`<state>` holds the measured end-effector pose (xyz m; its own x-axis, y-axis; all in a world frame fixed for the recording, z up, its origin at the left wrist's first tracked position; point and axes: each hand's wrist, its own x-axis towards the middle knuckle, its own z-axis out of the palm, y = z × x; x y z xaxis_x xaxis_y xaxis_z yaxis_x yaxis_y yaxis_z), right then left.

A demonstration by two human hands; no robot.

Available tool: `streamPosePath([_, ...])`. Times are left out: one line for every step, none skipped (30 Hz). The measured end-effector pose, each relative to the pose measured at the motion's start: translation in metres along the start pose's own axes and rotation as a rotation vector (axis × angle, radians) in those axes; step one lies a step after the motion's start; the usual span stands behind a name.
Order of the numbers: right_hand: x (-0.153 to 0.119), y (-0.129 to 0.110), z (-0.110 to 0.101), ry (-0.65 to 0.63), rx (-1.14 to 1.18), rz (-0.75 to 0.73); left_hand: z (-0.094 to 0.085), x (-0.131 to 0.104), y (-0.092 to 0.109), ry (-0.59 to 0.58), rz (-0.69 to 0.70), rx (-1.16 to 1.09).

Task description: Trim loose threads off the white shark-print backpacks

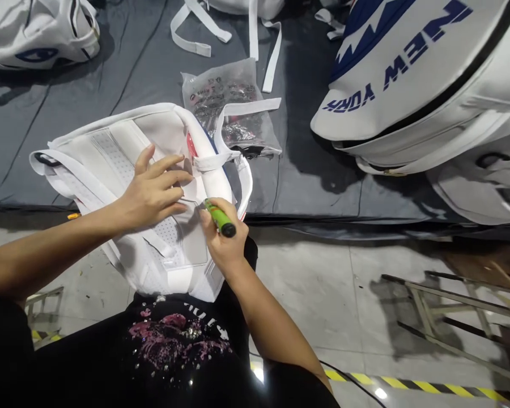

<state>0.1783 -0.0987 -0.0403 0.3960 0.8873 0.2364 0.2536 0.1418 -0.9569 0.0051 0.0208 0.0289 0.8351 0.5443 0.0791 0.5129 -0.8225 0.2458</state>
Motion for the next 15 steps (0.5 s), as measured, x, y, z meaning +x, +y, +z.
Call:
streamPosePath([0.001,0.000,0.000,-0.005,-0.071,0.013,0.002,-0.002,0.002,0.016,0.003,0.001])
streamPosePath([0.003,-0.001,0.001,-0.013,-0.108,0.037,0.005,-0.003,0.003,0.037,0.006,0.004])
streamPosePath([0.005,-0.002,0.002,-0.011,-0.102,0.071,0.010,-0.005,0.004,0.060,0.011,0.009])
streamPosePath([0.008,-0.005,0.003,0.002,-0.059,0.109,0.014,-0.006,0.004,0.082,0.015,0.015])
streamPosePath([0.011,-0.008,0.005,0.017,0.004,0.146,0.019,-0.007,0.004,0.101,0.018,0.021])
streamPosePath([0.013,-0.010,0.008,0.030,0.067,0.175,0.024,-0.009,0.004,0.119,0.020,0.026])
streamPosePath([0.015,-0.013,0.011,0.040,0.115,0.196,0.028,-0.010,0.003,0.139,0.021,0.027])
streamPosePath([0.017,-0.015,0.013,0.045,0.139,0.211,0.031,-0.011,0.003,0.155,0.022,0.025])
streamPosePath([0.018,-0.017,0.015,0.045,0.146,0.219,0.033,-0.012,0.003,0.168,0.023,0.019])
streamPosePath([0.018,-0.018,0.017,0.044,0.145,0.222,0.034,-0.012,0.004,0.179,0.023,0.009])
streamPosePath([0.017,-0.018,0.019,0.041,0.144,0.221,0.034,-0.012,0.004,0.187,0.021,-0.006])
streamPosePath([0.017,-0.017,0.020,0.039,0.143,0.216,0.034,-0.012,0.005,0.190,0.017,-0.022])
streamPosePath([0.016,-0.016,0.020,0.034,0.142,0.205,0.033,-0.012,0.006,0.187,0.011,-0.037])
streamPosePath([0.015,-0.014,0.021,0.030,0.137,0.185,0.032,-0.012,0.007,0.180,0.004,-0.048])
streamPosePath([0.014,-0.012,0.021,0.029,0.130,0.160,0.031,-0.011,0.007,0.169,-0.005,-0.055])
